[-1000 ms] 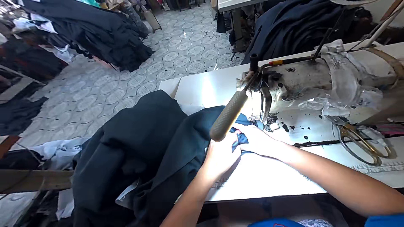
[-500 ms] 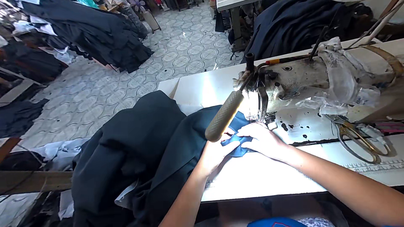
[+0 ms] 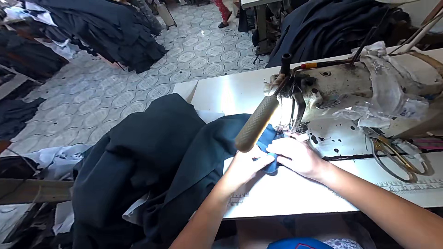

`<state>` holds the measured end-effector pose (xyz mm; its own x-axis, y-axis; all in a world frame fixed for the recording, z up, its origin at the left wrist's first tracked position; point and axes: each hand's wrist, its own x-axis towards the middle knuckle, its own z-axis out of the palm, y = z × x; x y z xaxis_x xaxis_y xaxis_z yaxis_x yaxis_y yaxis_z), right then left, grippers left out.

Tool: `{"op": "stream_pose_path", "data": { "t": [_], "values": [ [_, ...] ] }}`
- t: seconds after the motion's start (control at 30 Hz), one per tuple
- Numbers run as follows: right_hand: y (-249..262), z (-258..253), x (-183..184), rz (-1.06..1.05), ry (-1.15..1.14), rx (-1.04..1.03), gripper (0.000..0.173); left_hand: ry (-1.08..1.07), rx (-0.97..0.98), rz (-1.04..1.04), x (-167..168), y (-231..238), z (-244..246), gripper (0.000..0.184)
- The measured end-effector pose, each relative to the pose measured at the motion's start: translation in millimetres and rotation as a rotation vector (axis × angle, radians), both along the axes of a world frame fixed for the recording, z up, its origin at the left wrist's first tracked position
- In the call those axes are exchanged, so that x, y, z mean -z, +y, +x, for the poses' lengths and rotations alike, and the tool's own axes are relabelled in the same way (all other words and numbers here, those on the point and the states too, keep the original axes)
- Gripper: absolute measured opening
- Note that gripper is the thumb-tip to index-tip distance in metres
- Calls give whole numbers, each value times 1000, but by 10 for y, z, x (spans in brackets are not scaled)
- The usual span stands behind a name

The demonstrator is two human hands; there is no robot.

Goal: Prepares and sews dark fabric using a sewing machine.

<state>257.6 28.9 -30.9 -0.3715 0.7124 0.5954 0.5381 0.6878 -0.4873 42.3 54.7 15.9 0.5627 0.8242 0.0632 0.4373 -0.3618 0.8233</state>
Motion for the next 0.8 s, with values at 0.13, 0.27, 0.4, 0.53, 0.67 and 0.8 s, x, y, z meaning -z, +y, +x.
{"op": "stream_pose_path", "data": {
  "t": [0.13,0.27,0.4,0.53,0.67,0.8],
  "values": [
    [-182,62,95,196,-60,112,26,23,19,481,100,-190,171,31],
    [-413,79,151,138,-108,172,29,146,254,743,137,-148,190,54],
    [-576,47,194,-78,-198,250,24,498,257,523,126,19,160,64],
    [-587,-60,224,-12,-243,287,23,595,207,500,83,60,213,69],
    [-621,-17,239,41,-257,281,24,409,221,657,239,-2,242,59],
    [-644,37,228,59,-280,268,21,298,307,672,368,-113,207,50]
  ]
}}
